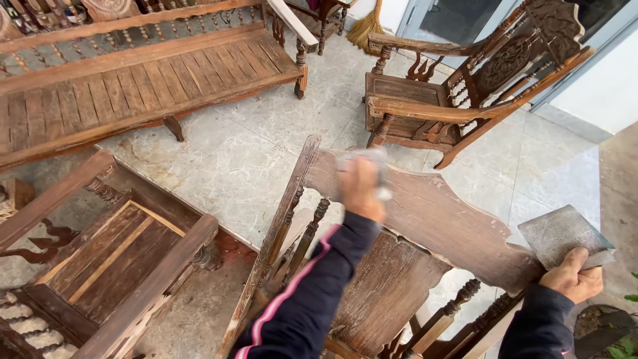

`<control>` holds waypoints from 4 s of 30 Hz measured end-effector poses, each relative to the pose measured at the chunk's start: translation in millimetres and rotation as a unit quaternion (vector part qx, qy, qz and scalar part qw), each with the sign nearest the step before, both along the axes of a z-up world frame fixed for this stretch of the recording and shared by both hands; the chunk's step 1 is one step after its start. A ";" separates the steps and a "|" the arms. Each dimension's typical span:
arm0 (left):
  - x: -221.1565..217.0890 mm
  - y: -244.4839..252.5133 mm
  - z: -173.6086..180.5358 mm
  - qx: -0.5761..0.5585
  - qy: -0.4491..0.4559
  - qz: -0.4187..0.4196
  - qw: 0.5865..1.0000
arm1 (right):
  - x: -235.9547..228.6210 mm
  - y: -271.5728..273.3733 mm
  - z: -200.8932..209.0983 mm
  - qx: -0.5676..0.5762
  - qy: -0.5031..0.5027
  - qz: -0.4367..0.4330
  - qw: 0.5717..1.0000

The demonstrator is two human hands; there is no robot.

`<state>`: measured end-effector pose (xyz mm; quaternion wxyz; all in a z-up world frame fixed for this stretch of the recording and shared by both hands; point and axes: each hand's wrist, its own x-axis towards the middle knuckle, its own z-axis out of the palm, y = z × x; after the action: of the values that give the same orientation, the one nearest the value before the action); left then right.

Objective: Sanding the backrest of a wooden chair using sandpaper.

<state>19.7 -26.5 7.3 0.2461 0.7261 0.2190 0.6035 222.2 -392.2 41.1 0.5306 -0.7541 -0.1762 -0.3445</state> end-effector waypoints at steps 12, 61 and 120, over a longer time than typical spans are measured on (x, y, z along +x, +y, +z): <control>-37.8 26.1 40.5 0.173 0.073 0.109 0.976 | -0.3 -5.4 -10.7 -0.002 -0.007 -0.009 1.000; -10.9 -54.1 -4.4 0.050 0.056 -0.019 0.997 | -29.6 6.6 19.8 0.023 0.018 0.042 0.999; -106.9 90.9 -24.7 0.189 0.121 -0.064 0.972 | 19.5 -30.0 -32.3 -0.096 -0.041 -0.034 0.994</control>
<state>-87.2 64.4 -17.4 0.1142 0.8396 0.0819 0.5247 241.7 -422.2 8.7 0.4357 -0.7925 -0.2041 -0.3748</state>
